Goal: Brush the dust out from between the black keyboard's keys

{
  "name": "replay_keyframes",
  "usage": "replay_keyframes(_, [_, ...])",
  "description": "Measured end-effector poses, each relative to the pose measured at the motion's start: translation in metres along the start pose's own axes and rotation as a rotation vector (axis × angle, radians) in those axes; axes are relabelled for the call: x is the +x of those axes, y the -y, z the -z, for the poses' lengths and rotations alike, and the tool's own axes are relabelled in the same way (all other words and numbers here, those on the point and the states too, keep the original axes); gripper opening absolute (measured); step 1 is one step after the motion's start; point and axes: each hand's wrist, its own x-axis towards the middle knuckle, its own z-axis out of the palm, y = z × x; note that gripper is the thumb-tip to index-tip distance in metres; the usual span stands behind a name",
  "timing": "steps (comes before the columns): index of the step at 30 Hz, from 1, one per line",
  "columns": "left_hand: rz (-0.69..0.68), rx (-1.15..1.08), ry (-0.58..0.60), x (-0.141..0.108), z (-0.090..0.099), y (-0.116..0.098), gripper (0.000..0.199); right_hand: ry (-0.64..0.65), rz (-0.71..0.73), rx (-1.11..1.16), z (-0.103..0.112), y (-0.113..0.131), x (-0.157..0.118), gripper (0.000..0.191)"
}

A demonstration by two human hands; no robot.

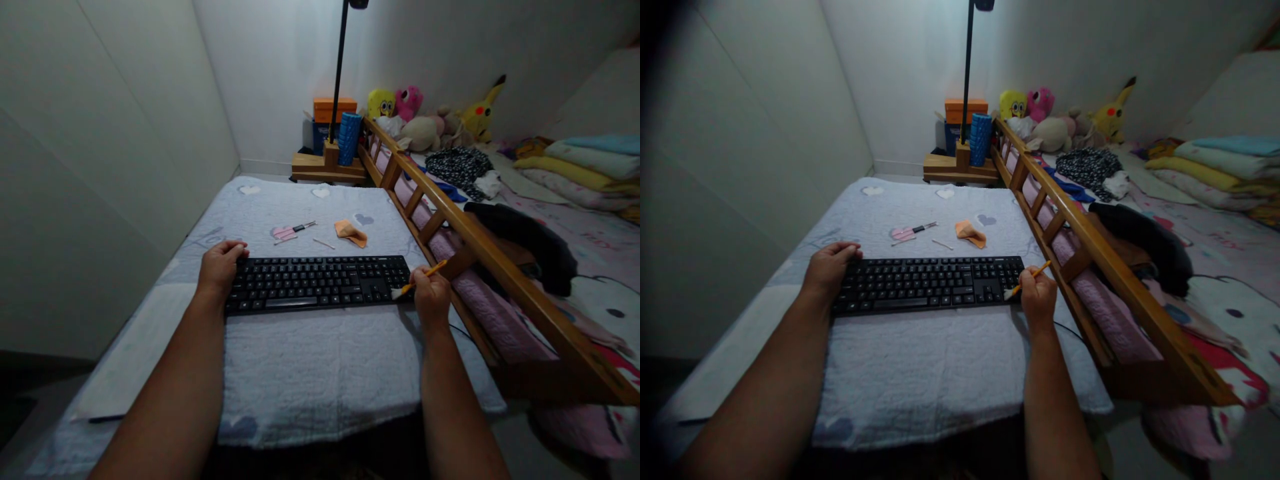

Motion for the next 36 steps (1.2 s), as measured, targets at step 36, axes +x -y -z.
replay_keyframes(36, [-0.016,0.039,0.000,-0.002,0.001,-0.003,0.021,-0.130,-0.020,0.075,-0.003,-0.016,0.004,0.034])
